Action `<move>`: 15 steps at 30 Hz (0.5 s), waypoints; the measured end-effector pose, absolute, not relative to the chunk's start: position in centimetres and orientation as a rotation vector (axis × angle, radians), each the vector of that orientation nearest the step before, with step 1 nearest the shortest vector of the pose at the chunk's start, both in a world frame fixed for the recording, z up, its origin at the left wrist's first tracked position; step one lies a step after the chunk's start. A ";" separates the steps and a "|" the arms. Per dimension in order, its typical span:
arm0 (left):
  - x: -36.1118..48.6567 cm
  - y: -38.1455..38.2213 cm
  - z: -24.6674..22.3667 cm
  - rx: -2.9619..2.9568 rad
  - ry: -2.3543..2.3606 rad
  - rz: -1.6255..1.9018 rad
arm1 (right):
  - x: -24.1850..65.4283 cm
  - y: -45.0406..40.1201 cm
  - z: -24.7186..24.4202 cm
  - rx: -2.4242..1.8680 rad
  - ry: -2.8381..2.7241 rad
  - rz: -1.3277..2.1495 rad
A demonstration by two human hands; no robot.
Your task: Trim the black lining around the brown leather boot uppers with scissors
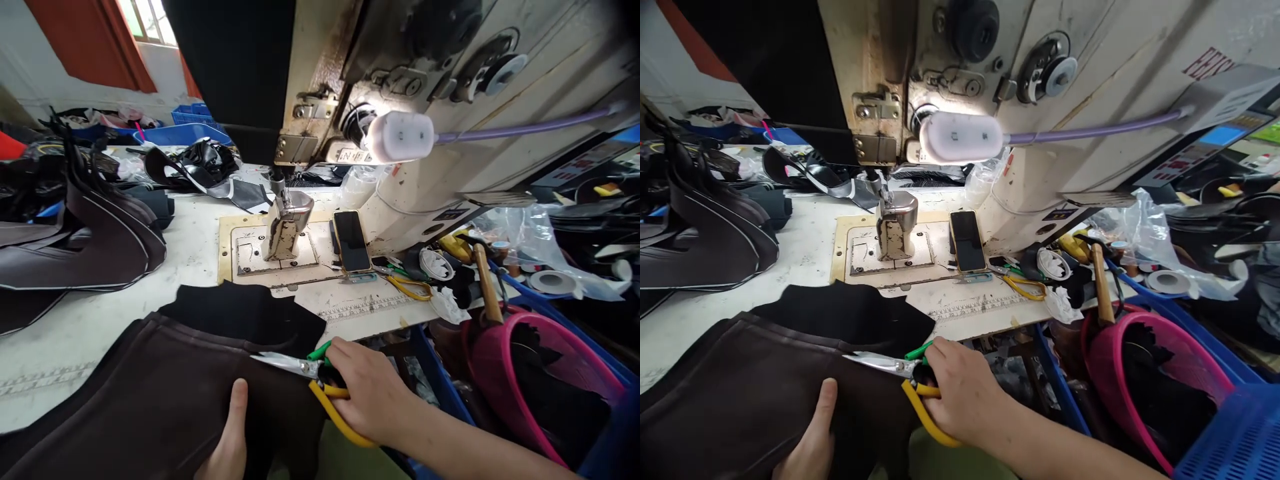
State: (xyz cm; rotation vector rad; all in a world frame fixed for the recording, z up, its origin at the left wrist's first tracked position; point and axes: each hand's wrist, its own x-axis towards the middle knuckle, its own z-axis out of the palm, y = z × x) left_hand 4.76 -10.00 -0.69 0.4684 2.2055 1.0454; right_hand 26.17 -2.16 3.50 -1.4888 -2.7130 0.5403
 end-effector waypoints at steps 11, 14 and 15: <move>3.1 -11.7 -2.2 0.952 2.156 0.933 | 25.8 -0.7 3.7 -1.391 -2.734 0.452; 3.1 -11.9 -2.1 0.989 2.096 0.909 | 25.7 -0.4 4.0 -1.337 -2.727 0.406; 3.1 -11.9 -1.9 1.000 2.079 0.904 | 25.6 -0.4 3.9 -1.323 -2.726 0.393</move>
